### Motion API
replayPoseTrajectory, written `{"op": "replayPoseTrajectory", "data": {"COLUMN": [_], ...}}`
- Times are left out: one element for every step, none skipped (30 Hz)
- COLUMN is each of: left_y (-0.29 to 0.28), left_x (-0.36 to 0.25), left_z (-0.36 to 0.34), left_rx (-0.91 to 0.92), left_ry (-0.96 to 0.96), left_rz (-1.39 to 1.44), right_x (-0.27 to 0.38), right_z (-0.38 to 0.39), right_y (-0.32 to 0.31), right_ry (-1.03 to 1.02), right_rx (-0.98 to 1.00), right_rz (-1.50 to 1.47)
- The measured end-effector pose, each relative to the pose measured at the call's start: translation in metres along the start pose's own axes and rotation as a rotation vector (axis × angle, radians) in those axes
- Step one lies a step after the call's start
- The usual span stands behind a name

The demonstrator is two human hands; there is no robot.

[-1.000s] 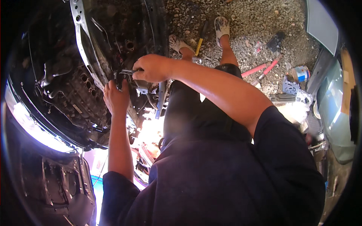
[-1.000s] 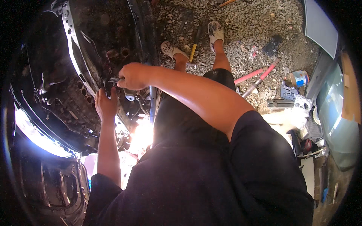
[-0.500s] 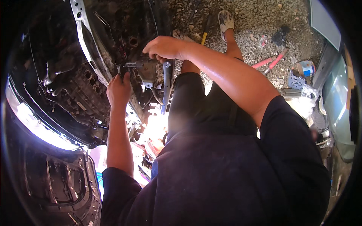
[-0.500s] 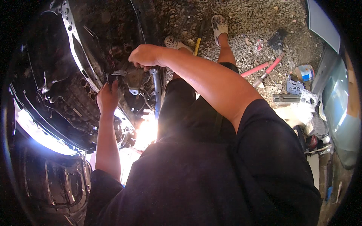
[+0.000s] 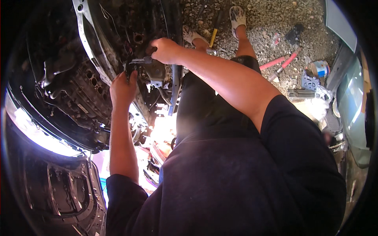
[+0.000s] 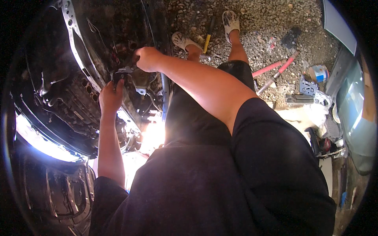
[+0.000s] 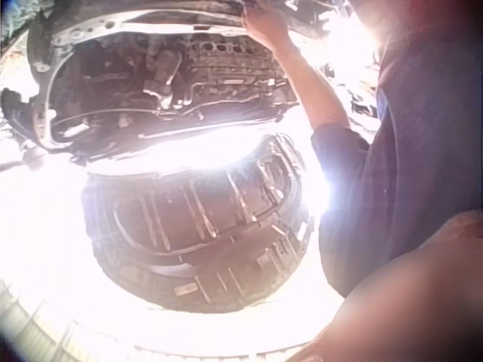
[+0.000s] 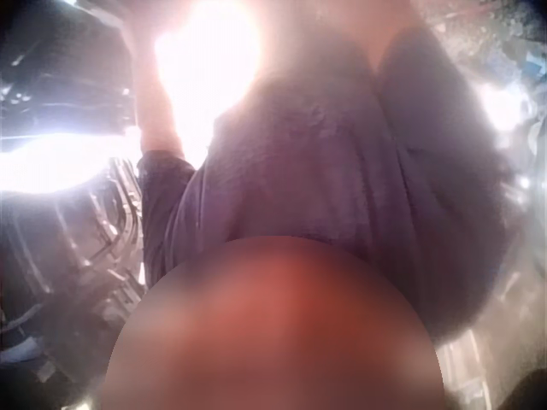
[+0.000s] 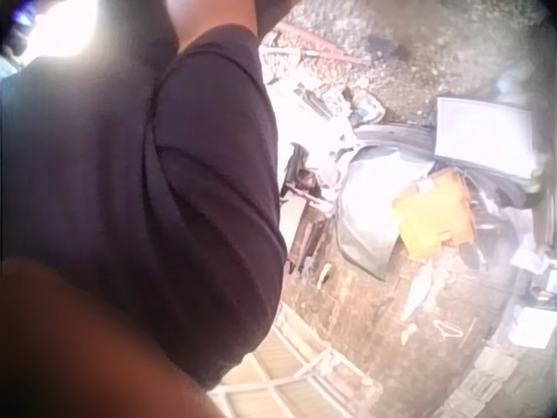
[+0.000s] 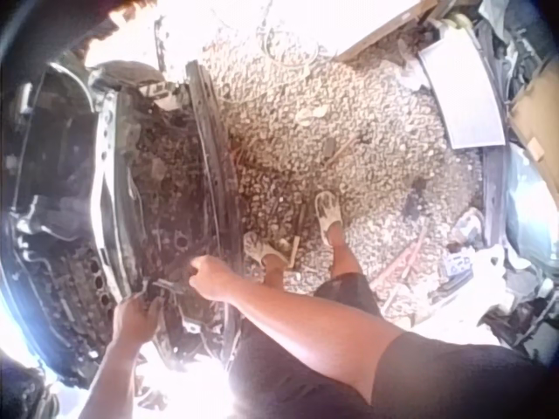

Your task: Repairing and assembling mechanical components on the front frame of a vehicle using hand tools.

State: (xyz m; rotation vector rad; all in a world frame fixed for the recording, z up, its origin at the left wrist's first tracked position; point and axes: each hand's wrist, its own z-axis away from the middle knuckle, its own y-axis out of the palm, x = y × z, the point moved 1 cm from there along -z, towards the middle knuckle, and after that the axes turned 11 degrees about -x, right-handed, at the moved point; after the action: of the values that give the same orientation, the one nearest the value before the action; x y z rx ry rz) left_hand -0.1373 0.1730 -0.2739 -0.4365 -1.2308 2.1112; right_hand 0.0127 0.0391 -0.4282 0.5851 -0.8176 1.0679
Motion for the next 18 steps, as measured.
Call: {"op": "replayPoseTrajectory", "data": {"left_y": [0.0,0.001,0.001,0.001,0.001,0.001,0.0,-0.001,0.001,0.003,0.005,0.004,0.004,0.004,0.002,0.001,0.001,0.001], "left_x": [0.002,0.003,0.002,0.002,0.001,0.003,0.006,0.009,0.009,0.009,0.009,0.008,0.007,0.006,0.005,0.005,0.005,0.007], "left_z": [0.001,0.002,0.001,0.001,0.0,0.001,0.002,0.004,0.002,0.001,-0.001,-0.001,-0.002,-0.002,-0.001,0.0,-0.001,0.0], "left_rx": [0.0,0.003,-0.001,-0.005,-0.006,-0.004,-0.003,-0.007,-0.005,-0.003,0.004,0.002,0.001,0.0,-0.006,-0.01,-0.011,-0.014], "left_ry": [0.007,0.004,-0.001,-0.006,-0.005,-0.008,-0.013,-0.017,-0.003,0.011,0.011,0.013,0.014,0.015,0.011,0.007,0.005,0.008], "left_rz": [-0.007,-0.006,0.019,0.043,0.046,0.038,0.029,0.029,0.022,0.014,0.015,0.019,0.023,0.027,0.035,0.044,0.045,0.044], "right_x": [0.001,0.002,0.001,0.0,-0.002,0.002,0.006,0.01,0.01,0.01,0.01,0.009,0.009,0.007,0.009,0.011,0.012,0.012], "right_z": [0.0,0.0,-0.002,-0.003,-0.004,-0.004,-0.003,-0.002,-0.002,-0.001,-0.001,-0.002,-0.001,-0.001,-0.001,-0.001,0.0,0.0], "right_y": [0.006,0.011,0.016,0.021,0.025,0.029,0.033,0.037,0.039,0.04,0.042,0.044,0.045,0.046,0.047,0.048,0.049,0.05], "right_ry": [-0.017,-0.033,-0.032,-0.033,-0.035,-0.037,-0.062,-0.087,-0.08,-0.045,-0.011,-0.012,-0.032,-0.052,-0.054,-0.037,-0.018,-0.02], "right_rx": [-0.034,-0.069,-0.07,-0.083,-0.096,-0.092,-0.088,-0.083,-0.083,-0.088,-0.092,-0.094,-0.123,-0.153,-0.151,-0.158,-0.164,-0.163], "right_rz": [0.009,0.019,0.021,0.009,-0.003,-0.002,0.001,0.004,0.003,0.055,0.108,0.112,0.113,0.114,0.115,0.114,0.113,0.114]}}
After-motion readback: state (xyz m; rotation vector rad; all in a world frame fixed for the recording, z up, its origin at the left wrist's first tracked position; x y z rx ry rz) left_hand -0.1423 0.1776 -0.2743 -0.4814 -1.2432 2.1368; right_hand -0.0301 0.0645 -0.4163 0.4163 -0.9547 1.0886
